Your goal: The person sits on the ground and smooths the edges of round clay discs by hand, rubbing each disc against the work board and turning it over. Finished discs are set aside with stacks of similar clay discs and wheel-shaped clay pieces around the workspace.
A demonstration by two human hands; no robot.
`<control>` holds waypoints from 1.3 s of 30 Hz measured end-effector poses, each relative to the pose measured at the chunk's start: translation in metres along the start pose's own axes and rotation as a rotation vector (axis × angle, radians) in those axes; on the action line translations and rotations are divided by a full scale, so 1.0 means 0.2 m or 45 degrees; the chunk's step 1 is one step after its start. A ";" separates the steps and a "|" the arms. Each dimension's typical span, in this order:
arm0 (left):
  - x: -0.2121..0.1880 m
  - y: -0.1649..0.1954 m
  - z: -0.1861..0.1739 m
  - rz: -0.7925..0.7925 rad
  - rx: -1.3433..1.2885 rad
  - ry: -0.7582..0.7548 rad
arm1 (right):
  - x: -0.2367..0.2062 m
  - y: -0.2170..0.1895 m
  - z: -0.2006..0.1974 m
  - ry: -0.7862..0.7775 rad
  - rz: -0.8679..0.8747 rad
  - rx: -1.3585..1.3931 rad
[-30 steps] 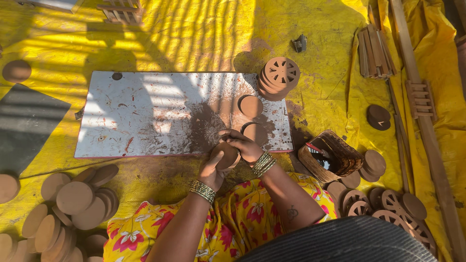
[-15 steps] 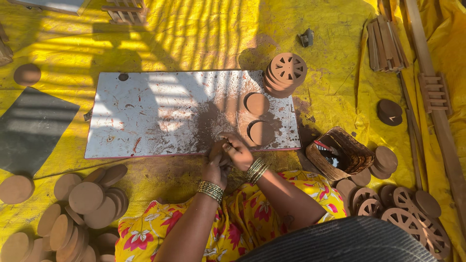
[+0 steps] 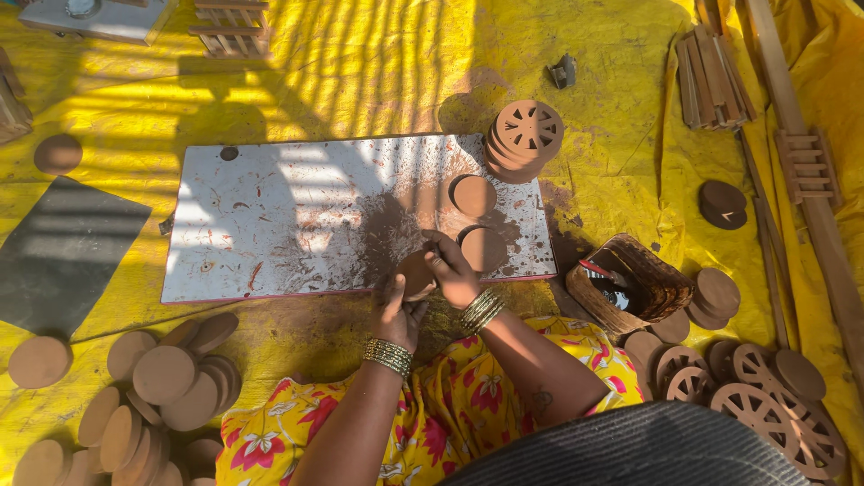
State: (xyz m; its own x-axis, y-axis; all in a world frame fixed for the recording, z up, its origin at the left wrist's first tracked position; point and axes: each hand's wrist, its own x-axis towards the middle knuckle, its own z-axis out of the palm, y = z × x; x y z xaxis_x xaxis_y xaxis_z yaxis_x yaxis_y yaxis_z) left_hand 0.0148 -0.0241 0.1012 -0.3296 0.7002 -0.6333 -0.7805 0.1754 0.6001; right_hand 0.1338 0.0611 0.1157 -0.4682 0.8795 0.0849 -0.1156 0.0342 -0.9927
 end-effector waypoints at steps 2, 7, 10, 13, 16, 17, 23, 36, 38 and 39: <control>0.01 -0.02 -0.01 0.089 -0.002 -0.128 | -0.04 0.01 0.07 0.089 -0.313 -0.507; 0.02 -0.05 -0.02 0.014 -0.071 -0.084 | -0.10 0.03 0.12 0.101 -0.257 -0.741; 0.01 -0.06 -0.01 -0.025 0.071 -0.057 | -0.05 0.05 0.04 0.067 -0.045 -0.565; -0.01 -0.09 -0.01 -0.117 0.098 -0.074 | 0.03 0.06 -0.08 -0.056 0.349 -0.163; -0.04 -0.13 -0.01 -0.118 0.104 -0.172 | 0.07 0.06 -0.15 -0.093 0.559 0.121; -0.04 -0.15 -0.01 -0.111 0.090 -0.163 | 0.08 0.05 -0.15 -0.081 0.583 0.187; 0.03 -0.13 -0.02 -0.046 -0.003 -0.059 | -0.05 0.04 0.04 0.054 0.177 0.006; -0.05 -0.12 -0.01 -0.231 0.001 -0.217 | 0.05 0.00 -0.08 0.075 0.324 -0.027; -0.08 -0.13 0.00 -0.220 -0.032 -0.221 | 0.06 0.00 -0.10 0.008 0.512 -0.031; -0.08 -0.12 0.01 -0.214 -0.045 -0.226 | 0.06 0.00 -0.09 -0.032 0.478 0.008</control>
State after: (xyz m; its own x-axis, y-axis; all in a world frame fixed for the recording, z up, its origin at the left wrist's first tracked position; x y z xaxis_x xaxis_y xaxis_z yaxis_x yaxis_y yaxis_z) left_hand 0.0402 -0.0383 0.0977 -0.0974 0.7744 -0.6252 -0.8354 0.2778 0.4742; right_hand 0.1443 0.0803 0.1148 -0.5004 0.8184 -0.2827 0.0628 -0.2913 -0.9546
